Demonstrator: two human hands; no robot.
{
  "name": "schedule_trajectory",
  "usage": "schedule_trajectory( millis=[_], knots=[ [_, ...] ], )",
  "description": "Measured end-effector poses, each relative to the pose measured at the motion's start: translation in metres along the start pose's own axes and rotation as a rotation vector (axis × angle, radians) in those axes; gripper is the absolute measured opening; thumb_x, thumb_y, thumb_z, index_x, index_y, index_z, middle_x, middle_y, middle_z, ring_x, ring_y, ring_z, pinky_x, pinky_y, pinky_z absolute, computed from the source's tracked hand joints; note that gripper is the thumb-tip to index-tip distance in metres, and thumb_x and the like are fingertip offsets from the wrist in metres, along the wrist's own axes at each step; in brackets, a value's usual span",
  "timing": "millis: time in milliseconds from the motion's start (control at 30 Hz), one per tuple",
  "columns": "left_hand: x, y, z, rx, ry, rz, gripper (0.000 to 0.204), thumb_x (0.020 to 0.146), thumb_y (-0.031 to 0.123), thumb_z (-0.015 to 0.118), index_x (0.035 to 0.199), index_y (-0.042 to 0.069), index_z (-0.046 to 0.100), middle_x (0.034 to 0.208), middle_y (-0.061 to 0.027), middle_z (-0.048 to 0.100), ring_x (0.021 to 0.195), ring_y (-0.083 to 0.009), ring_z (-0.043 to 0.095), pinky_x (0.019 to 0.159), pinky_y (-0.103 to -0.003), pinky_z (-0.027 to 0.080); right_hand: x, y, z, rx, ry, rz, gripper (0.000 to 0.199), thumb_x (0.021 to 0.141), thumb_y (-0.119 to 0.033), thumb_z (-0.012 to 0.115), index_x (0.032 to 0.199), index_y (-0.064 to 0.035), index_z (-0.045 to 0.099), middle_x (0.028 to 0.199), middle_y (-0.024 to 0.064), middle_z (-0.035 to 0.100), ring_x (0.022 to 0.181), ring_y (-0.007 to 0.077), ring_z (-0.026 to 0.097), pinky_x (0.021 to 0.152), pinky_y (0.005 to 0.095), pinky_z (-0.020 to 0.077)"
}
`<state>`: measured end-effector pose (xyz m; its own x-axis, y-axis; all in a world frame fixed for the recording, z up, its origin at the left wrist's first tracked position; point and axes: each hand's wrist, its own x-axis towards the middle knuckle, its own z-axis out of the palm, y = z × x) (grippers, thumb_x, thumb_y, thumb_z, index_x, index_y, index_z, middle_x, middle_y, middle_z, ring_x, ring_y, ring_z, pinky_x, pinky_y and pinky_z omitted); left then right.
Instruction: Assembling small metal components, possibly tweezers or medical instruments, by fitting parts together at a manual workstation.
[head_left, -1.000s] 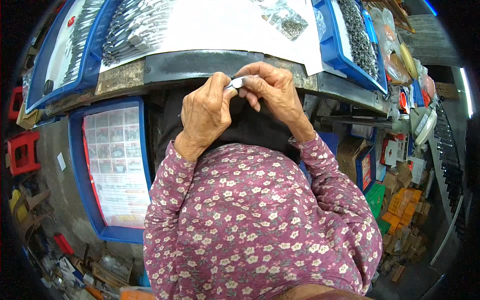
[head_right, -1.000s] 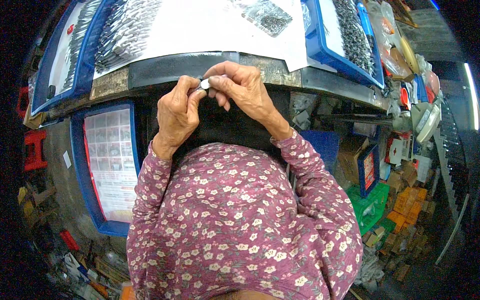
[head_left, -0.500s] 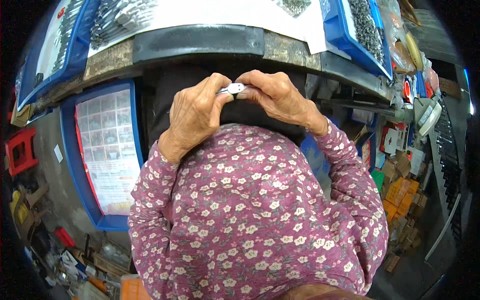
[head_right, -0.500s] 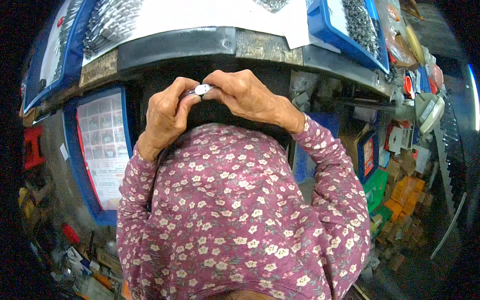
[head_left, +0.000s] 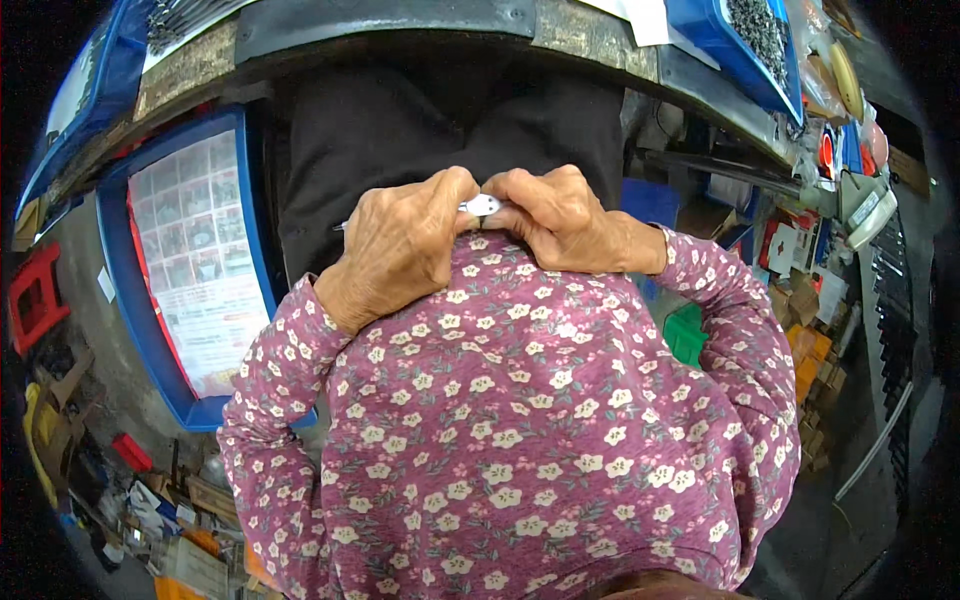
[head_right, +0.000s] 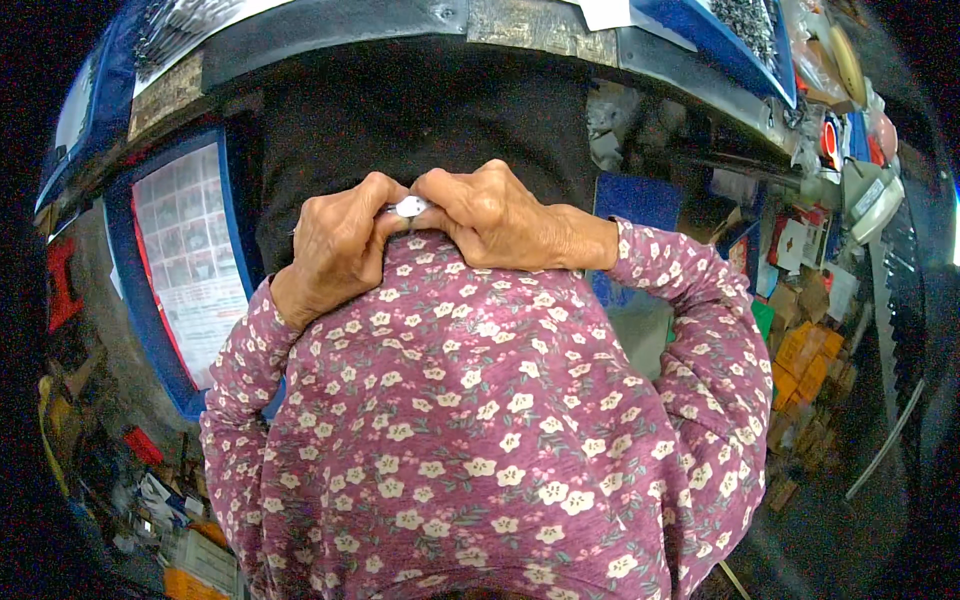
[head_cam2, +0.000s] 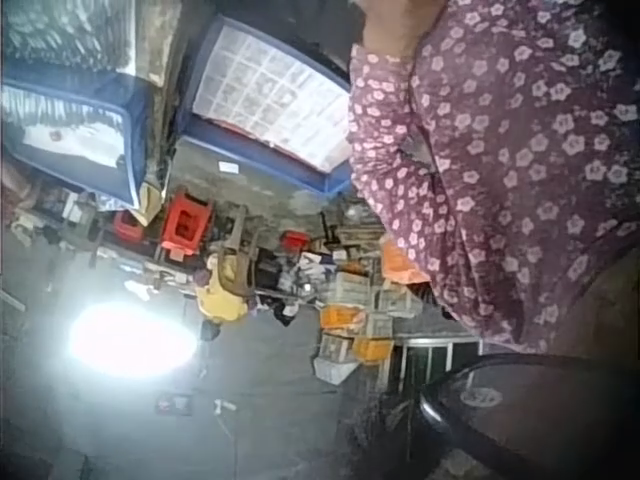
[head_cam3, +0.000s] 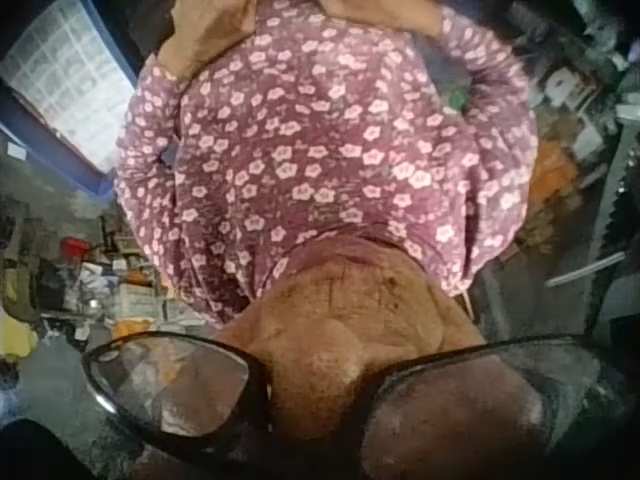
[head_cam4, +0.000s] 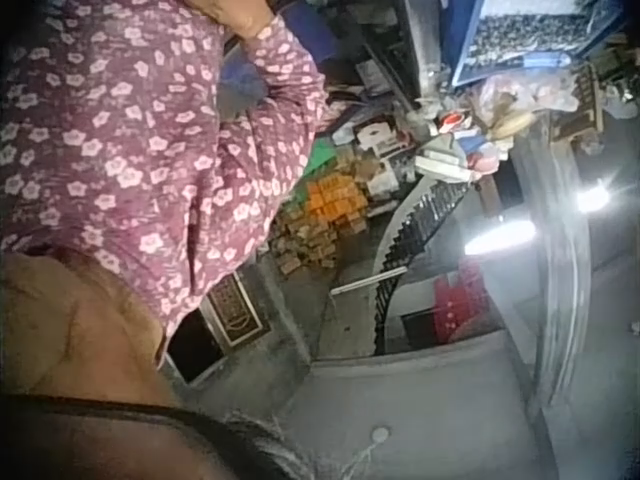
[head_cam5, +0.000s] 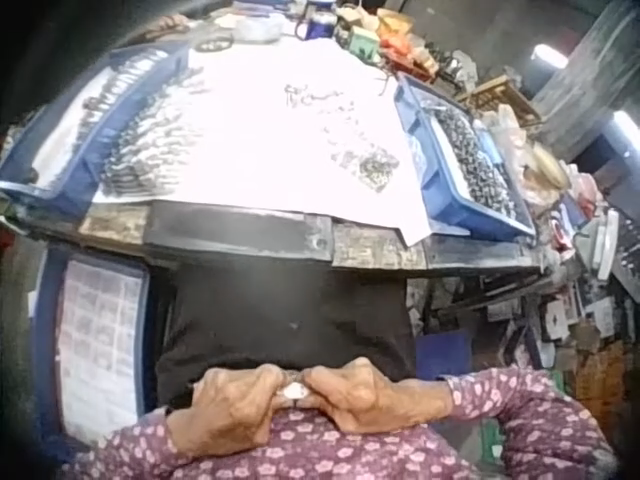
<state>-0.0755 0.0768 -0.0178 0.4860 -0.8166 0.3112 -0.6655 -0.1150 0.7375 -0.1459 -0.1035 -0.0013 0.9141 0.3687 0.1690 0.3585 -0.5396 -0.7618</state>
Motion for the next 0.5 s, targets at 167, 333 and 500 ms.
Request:
schedule_trajectory(
  millis=[167,333,500],
  knots=[
    [-0.0047,0.0022,0.0045,0.028,-0.008,-0.009,0.013,0.078,0.008,0.058,0.08,0.003,0.046,0.065,-0.01,0.055,0.051,-0.0213,0.056,0.042,-0.029,0.041,-0.0021,-0.0044,0.0069,-0.034,0.085,-0.028,0.016,0.076,-0.007,0.062,0.083,0.0035,0.052,0.058,0.0144,0.054,0.045,0.0265,0.054,0.04,0.0311,0.0406],
    [-0.0068,0.0001,0.0079,0.056,-0.055,-0.007,0.013,0.078,0.009,0.058,0.081,0.003,0.047,0.063,-0.01,0.055,0.048,-0.0195,0.055,0.04,-0.027,0.04,-0.0045,-0.0034,0.009,-0.014,0.08,-0.02,0.016,0.075,-0.005,0.062,0.083,0.004,0.052,0.059,0.0148,0.054,0.044,0.0261,0.053,0.039,0.0306,0.0389],
    [-0.0059,0.0027,0.0093,0.034,-0.05,0.024,0.014,0.078,0.009,0.058,0.081,0.002,0.047,0.062,-0.0101,0.054,0.047,-0.0195,0.054,0.04,-0.027,0.04,-0.0108,0.0005,0.0098,0.017,0.052,-0.009,0.014,0.074,-0.003,0.062,0.082,0.0043,0.053,0.06,0.0154,0.054,0.044,0.0257,0.054,0.039,0.0306,0.0386]
  ],
)
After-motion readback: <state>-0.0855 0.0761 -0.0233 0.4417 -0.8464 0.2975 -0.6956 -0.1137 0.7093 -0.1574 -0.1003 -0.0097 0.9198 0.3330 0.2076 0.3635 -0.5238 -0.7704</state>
